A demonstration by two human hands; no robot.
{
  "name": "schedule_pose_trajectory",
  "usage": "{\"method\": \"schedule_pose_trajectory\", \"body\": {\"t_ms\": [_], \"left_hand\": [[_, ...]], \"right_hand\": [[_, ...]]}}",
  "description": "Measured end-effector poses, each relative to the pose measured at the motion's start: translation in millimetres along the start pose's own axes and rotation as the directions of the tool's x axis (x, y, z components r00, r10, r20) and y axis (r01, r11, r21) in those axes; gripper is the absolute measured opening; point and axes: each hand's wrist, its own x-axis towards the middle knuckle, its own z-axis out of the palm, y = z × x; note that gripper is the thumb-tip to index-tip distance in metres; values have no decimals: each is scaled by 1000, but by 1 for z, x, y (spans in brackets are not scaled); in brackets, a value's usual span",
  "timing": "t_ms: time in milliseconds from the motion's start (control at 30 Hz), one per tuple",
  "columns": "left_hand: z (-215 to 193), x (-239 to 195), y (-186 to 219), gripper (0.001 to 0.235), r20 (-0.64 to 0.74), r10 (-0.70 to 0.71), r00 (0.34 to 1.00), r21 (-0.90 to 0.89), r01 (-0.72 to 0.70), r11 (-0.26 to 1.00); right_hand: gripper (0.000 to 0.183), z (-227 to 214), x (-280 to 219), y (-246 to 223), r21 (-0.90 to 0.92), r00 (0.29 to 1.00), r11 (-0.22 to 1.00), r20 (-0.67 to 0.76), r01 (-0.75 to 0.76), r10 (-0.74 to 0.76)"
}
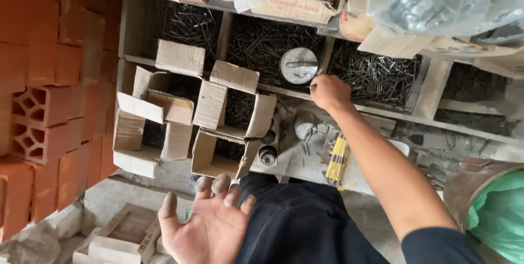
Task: Picking up nails from a storage bin and placing them into a plastic bag
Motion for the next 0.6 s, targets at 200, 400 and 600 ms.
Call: {"method": "schedule_pose_trajectory", "body": {"t_ms": [200,400,600], "left_hand": [[12,17,16,41,91,-72,993,67,66,996],[12,40,10,36,57,-210,976,209,194,959],[-7,30,-22,32,10,-112,994,229,107,968]], "right_hand": [[25,-55,-80,19,588,988,794,76,-154,134],[14,-38,-111,78,942,987,300,130,-151,90],[13,-60,-110,108,974,979,188,90,-125,182]]}}
